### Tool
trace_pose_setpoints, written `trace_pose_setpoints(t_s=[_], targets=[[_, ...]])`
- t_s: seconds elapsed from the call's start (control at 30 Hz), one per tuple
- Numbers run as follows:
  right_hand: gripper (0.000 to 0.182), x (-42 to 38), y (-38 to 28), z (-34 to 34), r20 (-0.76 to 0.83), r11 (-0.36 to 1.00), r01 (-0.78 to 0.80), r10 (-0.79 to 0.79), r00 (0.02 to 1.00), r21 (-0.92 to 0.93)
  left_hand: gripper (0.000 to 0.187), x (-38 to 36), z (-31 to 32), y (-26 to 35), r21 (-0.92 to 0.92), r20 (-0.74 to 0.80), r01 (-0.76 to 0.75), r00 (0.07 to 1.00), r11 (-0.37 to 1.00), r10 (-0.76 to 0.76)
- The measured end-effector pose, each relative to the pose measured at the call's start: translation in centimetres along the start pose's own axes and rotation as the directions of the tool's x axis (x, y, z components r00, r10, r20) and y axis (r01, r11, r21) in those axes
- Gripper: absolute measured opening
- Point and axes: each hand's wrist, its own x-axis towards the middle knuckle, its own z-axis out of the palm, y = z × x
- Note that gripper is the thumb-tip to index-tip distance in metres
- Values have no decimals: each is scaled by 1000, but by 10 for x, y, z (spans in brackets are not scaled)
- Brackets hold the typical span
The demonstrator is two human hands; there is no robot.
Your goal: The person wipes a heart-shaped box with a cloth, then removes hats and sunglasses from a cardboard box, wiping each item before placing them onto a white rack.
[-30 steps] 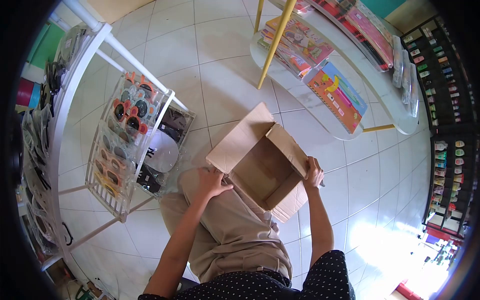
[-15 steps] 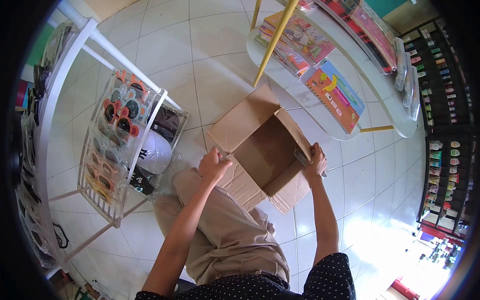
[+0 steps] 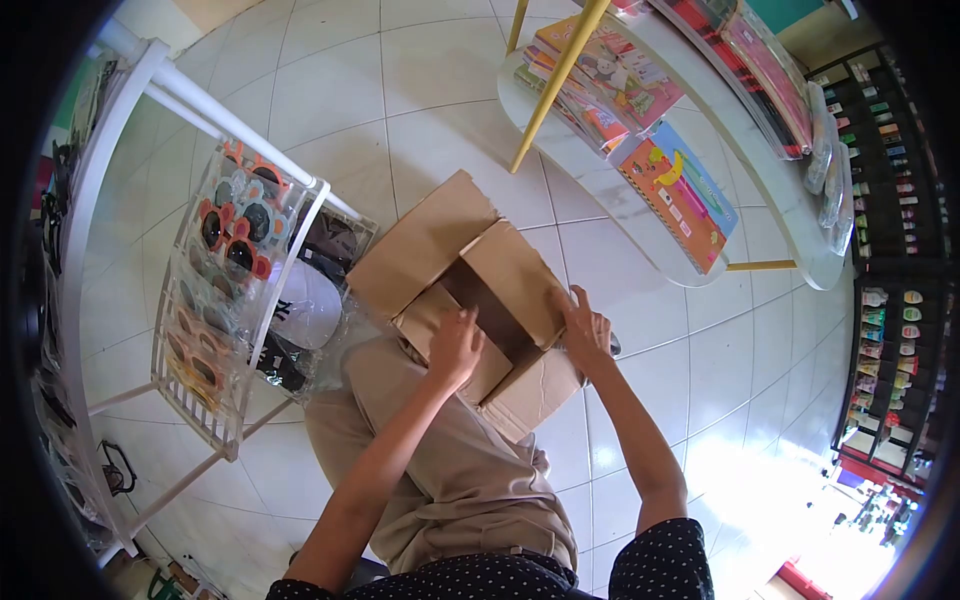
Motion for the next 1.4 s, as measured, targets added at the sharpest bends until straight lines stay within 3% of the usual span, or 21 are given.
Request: trace_pose_setpoints(t_s=[0.03,0.13,0.2,0.23,0.3,0.43,0.5,0.57,0.6,0.63,0.7,0.77,0.8,0.9,0.97,1.03,1.1,1.2,1.3,1.37,1.4], targets=[[58,1,0,-1,3,1000,-1,1,1000,6,67,-3,0,-9,213,-355,-112,917,971,183],[60,5,0,-9,94,998,61,-61,994,-1,69,-1,-61,-13,228,-637,164,771,960,20],[60,5,-3,-27,244,997,81,-75,967,-13,68,12,-55,-47,-204,-772,385,502,900,-389],[60,5,-3,-26,243,997,82,-76,967,-15,68,14,-45,-65,-205,-773,384,501,900,-390],[60,1,0,-19,227,985,150,-166,959,89,62,12,-29,-90,-700,-538,-126,741,703,-403],[57,-9,16,27,-111,941,171,-144,983,292,41,-16,-30,-65,-691,-664,-289,616,663,-424],[49,-36,14,37,-484,860,-112,382,787,498,30,-30,-27,-74,-424,-575,-118,801,898,-166],[44,-73,24,62,-307,529,-347,794,525,774,32,-36,-43,-53,-383,-570,-218,821,898,-43],[39,-93,32,82,60,107,-335,891,451,936,39,-36,-56,-39,-118,-515,-225,847,967,134],[34,-113,43,107,433,-340,-283,809,399,897,46,-34,-61,-31,159,-412,-243,864,957,287],[29,-158,94,146,780,-784,-432,104,618,446,49,-36,-52,-31,272,-312,-248,892,930,329],[34,-152,63,88,685,-705,-349,263,680,618,53,-38,-50,-29,386,-207,-243,917,890,340],[34,-156,78,84,539,-766,-340,10,842,545,54,-42,-51,-23,293,-147,-224,950,929,276],[41,-123,90,64,263,-220,-248,42,964,943,59,-38,-50,-12,160,-75,-168,980,973,182],[41,-87,70,45,407,-451,-382,-46,912,806,63,-34,-46,-9,125,-77,-112,990,986,122],[41,-52,52,55,403,-150,-451,-269,875,880,65,-32,-35,-8,-16,4,-44,999,999,44],[59,-22,11,82,-70,663,-41,139,988,747,65,-35,-29,-4,-18,7,-10,1000,1000,10],[78,-10,-22,67,-117,855,-330,405,907,401,65,-44,-24,1,-72,25,119,993,990,-117],[98,-10,-14,67,13,789,-376,424,906,486,68,-48,-13,2,-333,-18,189,978,924,-206],[92,-6,11,77,-58,739,-201,309,949,643,70,-56,-26,36,-208,-166,169,965,964,-205],[85,-16,12,55,22,504,-223,373,928,835,71,-58,-38,47,-184,-275,57,955,981,-107]])
